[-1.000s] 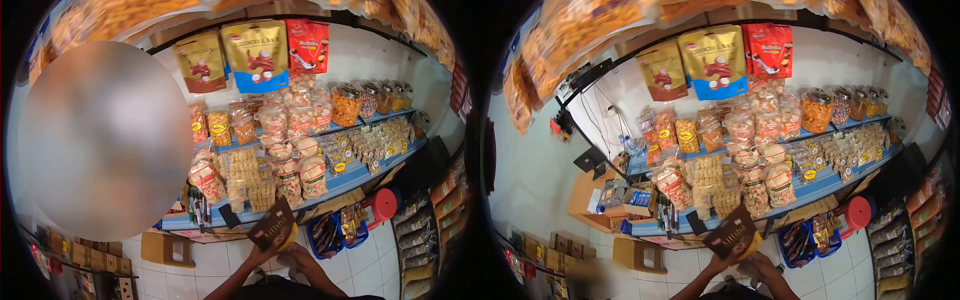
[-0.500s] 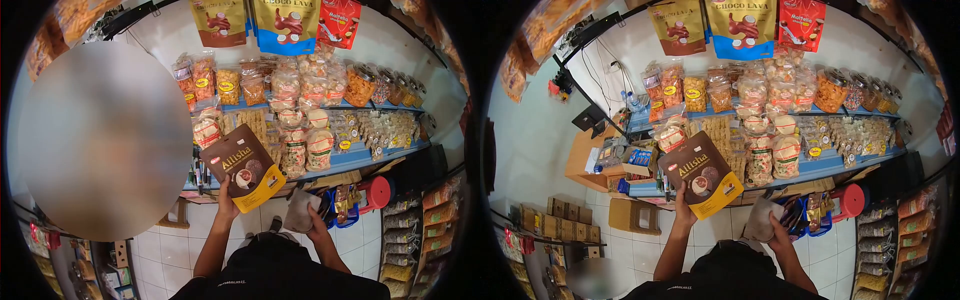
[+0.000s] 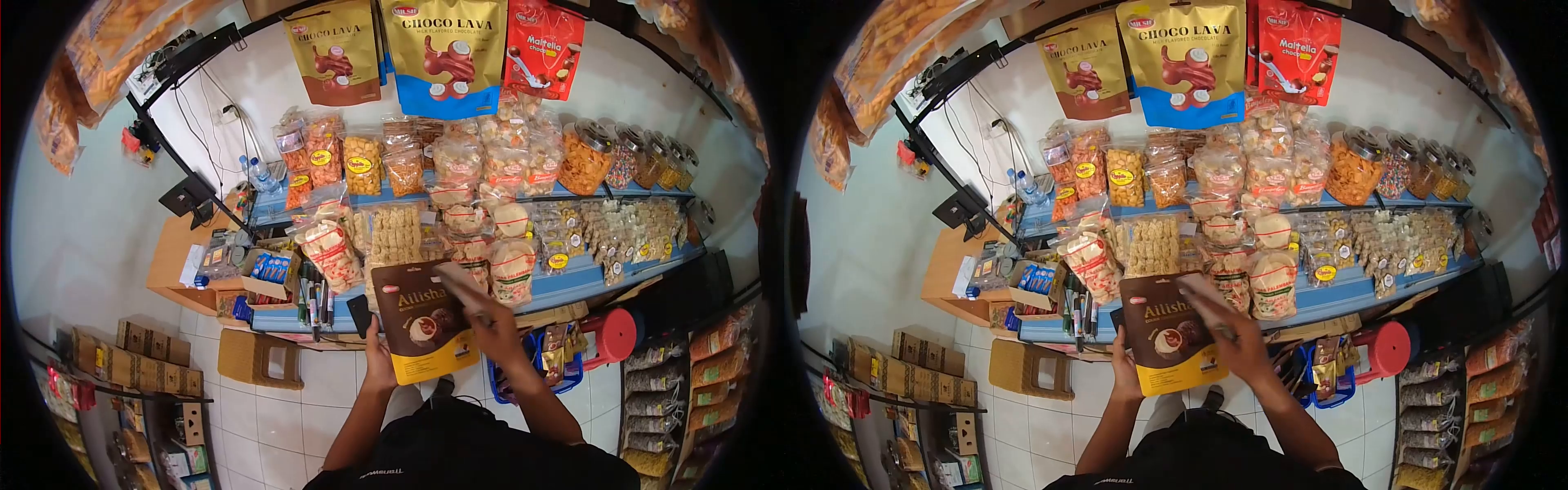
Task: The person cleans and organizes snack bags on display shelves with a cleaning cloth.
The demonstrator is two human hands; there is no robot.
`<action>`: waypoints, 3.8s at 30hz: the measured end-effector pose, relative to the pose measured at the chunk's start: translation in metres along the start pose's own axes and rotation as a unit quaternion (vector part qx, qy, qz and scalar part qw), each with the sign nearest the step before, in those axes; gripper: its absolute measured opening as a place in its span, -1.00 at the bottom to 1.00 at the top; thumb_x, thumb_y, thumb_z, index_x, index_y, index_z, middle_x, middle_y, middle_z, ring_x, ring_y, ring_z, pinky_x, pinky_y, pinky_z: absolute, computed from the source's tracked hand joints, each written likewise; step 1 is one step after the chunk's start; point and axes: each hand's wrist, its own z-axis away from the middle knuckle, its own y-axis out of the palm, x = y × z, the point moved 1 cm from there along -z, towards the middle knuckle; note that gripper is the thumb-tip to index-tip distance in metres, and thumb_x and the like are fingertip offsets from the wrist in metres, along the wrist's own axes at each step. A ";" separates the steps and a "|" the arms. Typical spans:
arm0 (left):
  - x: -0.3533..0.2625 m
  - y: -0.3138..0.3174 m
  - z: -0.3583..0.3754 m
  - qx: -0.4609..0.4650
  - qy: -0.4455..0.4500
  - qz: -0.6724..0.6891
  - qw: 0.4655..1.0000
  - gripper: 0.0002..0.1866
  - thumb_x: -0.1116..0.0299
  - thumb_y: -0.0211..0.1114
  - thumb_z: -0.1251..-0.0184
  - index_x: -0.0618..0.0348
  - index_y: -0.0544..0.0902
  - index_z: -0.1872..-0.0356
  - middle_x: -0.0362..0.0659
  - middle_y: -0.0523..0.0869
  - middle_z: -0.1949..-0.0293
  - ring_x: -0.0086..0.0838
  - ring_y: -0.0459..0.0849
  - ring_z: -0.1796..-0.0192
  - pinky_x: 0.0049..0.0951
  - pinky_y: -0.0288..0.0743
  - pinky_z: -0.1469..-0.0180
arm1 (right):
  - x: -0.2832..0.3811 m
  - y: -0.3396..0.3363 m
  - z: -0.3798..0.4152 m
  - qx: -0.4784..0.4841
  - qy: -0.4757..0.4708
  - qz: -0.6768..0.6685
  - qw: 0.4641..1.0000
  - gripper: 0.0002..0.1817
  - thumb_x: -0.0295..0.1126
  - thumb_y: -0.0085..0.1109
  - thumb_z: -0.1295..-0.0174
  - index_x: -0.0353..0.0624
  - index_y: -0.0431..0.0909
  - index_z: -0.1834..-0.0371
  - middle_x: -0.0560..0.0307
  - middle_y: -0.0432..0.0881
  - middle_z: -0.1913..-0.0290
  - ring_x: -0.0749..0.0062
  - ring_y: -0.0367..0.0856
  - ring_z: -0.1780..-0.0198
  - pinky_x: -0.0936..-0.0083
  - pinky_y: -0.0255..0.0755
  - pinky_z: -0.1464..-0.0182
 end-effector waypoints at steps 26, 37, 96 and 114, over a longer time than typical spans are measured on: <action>0.033 0.021 -0.044 0.027 0.155 -0.166 0.973 -0.19 -0.28 -0.23 -0.78 0.01 0.03 -0.79 -0.04 0.17 -0.75 -0.14 0.20 -0.74 0.03 0.09 -0.77 | 0.058 0.019 -0.040 0.152 -0.140 0.295 0.933 -0.33 -0.30 0.10 -0.50 0.10 0.40 -0.71 -0.01 0.22 -0.78 -0.07 0.03 -0.82 -0.16 -0.13 -0.76; 0.008 0.040 -0.024 0.107 0.181 -0.082 0.974 -0.16 -0.33 -0.23 -0.75 0.01 0.08 -0.78 -0.02 0.22 -0.73 -0.11 0.24 -0.72 0.05 0.12 -0.75 | 0.086 0.048 -0.019 0.225 -0.181 0.355 0.889 -0.23 -0.11 0.25 -0.46 0.20 0.31 -0.75 0.14 0.17 -0.81 0.07 0.04 -0.82 -0.29 -0.21 -0.76; -0.369 0.228 -0.115 0.214 0.478 -0.422 0.740 -0.49 0.47 0.24 -0.71 0.45 0.44 -0.55 0.01 0.76 -0.31 -0.44 0.74 -0.29 -0.42 0.57 -0.37 | 0.166 0.100 -0.300 -0.212 -0.155 -0.193 0.945 -0.72 -0.42 0.44 -0.49 -0.35 0.75 -0.15 0.13 0.86 -0.01 0.55 0.79 0.00 0.52 0.65 -0.06; -0.382 0.218 -0.193 0.170 0.509 -0.471 0.700 -0.59 0.50 0.16 -0.75 0.42 0.48 -0.48 0.01 0.82 -0.18 -0.46 0.77 -0.20 -0.43 0.61 -0.28 | 0.124 0.103 -0.365 -0.256 -0.141 -0.093 0.952 -0.65 -0.33 0.35 -0.58 -0.38 0.70 -0.25 0.09 0.85 -0.08 0.52 0.75 -0.06 0.49 0.59 -0.12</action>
